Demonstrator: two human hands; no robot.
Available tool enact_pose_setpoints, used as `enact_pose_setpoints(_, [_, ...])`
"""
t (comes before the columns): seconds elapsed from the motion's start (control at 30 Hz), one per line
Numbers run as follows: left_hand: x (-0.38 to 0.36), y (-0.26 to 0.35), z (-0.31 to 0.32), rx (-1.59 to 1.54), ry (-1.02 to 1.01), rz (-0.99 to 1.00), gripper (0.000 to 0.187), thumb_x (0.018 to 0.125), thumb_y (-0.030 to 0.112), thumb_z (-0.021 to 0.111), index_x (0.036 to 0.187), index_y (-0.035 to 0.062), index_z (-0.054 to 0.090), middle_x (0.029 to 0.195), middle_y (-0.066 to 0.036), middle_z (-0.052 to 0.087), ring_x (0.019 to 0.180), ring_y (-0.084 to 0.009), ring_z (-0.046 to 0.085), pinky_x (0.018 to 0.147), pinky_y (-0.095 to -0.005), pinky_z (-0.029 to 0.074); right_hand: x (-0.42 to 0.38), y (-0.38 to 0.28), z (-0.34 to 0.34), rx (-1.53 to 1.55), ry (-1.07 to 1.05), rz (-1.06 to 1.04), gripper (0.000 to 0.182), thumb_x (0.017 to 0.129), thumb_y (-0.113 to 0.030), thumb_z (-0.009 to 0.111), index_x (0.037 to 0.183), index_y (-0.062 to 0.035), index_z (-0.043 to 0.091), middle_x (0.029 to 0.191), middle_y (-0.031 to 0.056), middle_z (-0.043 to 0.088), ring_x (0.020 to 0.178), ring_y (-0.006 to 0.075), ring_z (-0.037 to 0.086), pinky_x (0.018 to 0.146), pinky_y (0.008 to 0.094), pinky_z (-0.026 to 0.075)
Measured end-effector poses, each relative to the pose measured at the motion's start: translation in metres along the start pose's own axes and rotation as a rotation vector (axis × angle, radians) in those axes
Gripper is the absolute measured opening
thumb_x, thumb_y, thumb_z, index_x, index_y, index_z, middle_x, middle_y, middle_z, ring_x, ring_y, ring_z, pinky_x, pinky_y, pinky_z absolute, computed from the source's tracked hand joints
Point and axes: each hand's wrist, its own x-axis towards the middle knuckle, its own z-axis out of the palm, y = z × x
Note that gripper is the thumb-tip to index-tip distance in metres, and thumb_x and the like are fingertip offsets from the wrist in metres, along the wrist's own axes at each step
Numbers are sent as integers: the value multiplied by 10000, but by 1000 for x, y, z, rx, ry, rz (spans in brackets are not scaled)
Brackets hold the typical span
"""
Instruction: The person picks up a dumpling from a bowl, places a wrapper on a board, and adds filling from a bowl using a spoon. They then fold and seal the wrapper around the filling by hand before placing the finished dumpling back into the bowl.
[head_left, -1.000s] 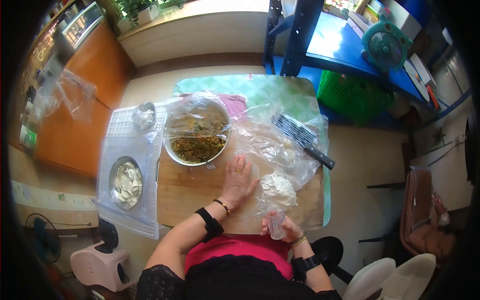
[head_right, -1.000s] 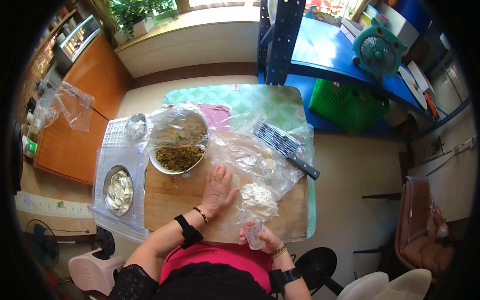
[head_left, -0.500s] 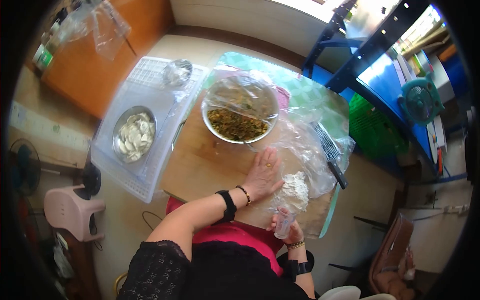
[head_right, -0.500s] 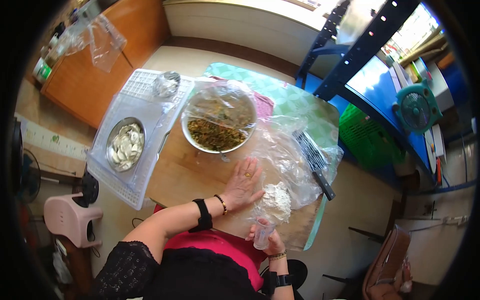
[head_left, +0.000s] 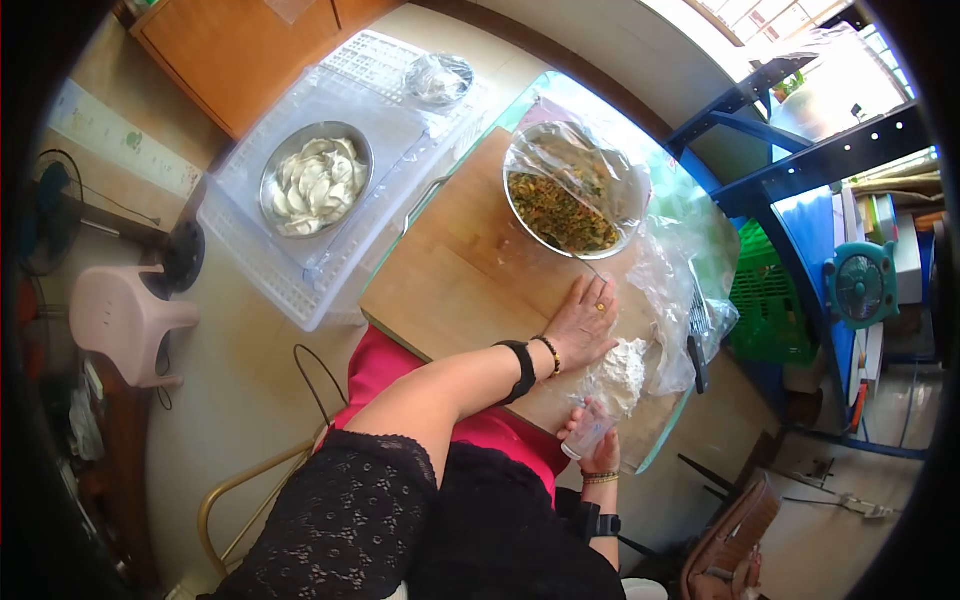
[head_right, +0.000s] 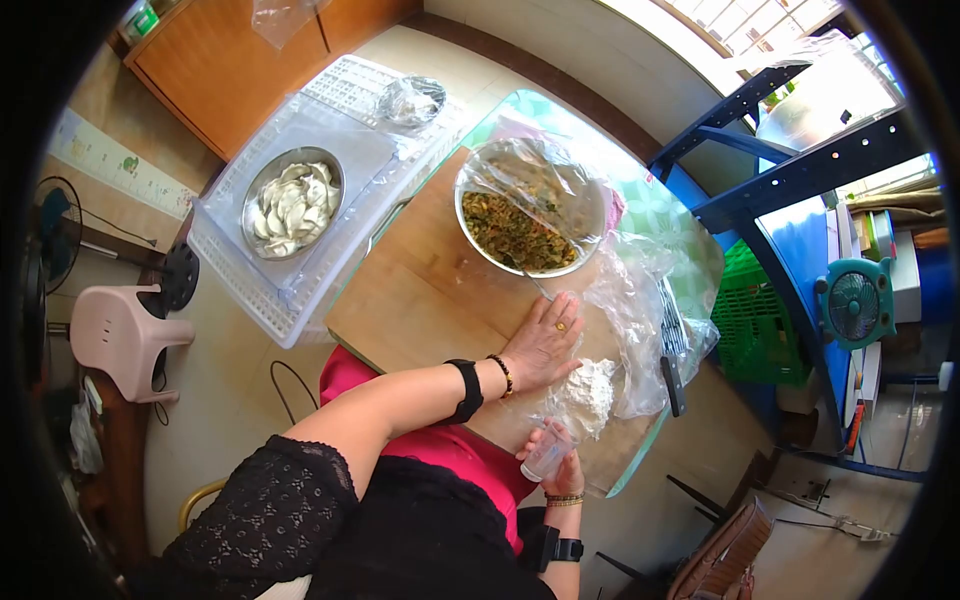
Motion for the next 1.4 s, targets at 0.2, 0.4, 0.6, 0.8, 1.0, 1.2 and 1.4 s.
enact_pose_setpoints(0.2, [3, -5, 7, -78, 171, -2, 573, 892, 490, 541, 1206, 11, 544, 1344, -233, 462, 1317, -367, 353, 1092, -521, 237, 5, -5, 9, -66, 63, 31, 787, 810, -421, 740, 1385, -44, 357, 1140, 172, 567, 1011, 294, 620, 856, 470, 540])
enact_pose_setpoints(0.4, [-25, -29, -44, -347, 152, 37, 407, 822, 445, 658, 872, 44, 610, 944, -163, 594, 947, -312, 550, 867, -432, 400, 3, -3, 9, -77, 55, -7, 818, 837, -430, 713, 1433, -37, 313, 1161, 170, 571, 1016, 291, 623, 849, 477, 546])
enact_pose_setpoints(0.6, [-59, -26, -55, -167, -70, 146, 398, 727, 385, 741, 902, 54, 604, 959, -124, 573, 938, -281, 534, 783, -385, 410, 3, -2, 8, -43, 72, -6, 775, 815, -407, 741, 1398, -57, 368, 1147, 160, 575, 1025, 285, 622, 852, 472, 551])
enact_pose_setpoints(0.8, [-66, -36, -48, -179, -46, 282, 323, 737, 268, 739, 955, 70, 606, 1001, -103, 575, 968, -279, 537, 819, -392, 423, 4, 2, 4, -60, 48, -31, 812, 826, -430, 724, 1424, -44, 333, 1144, 157, 585, 1014, 277, 635, 856, 488, 551])
enact_pose_setpoints(1.0, [-69, -32, -60, -328, -131, 384, 520, 797, 316, 695, 1208, 34, 546, 1274, -173, 507, 1223, -349, 449, 1023, -470, 355, 3, 5, 5, 7, 69, -68, 789, 793, -405, 762, 1387, -49, 382, 1119, 153, 603, 992, 278, 645, 846, 479, 557])
enact_pose_setpoints(1.2, [-63, -16, -23, -177, -182, 310, 770, 872, 542, 541, 1415, 21, 375, 1503, -216, 290, 1423, -387, 207, 1143, -548, 165, 6, 5, 4, 43, 54, -76, 782, 783, -378, 778, 1374, -41, 392, 1111, 160, 601, 987, 280, 649, 850, 480, 555])
enact_pose_setpoints(1.4, [-65, -17, -16, -81, -189, 353, 820, 873, 601, 499, 1434, 22, 353, 1530, -212, 246, 1435, -388, 173, 1146, -553, 148, 5, 5, 10, 78, 40, -100, 766, 780, -365, 782, 1362, -39, 406, 1107, 156, 601, 996, 276, 647, 854, 465, 554])
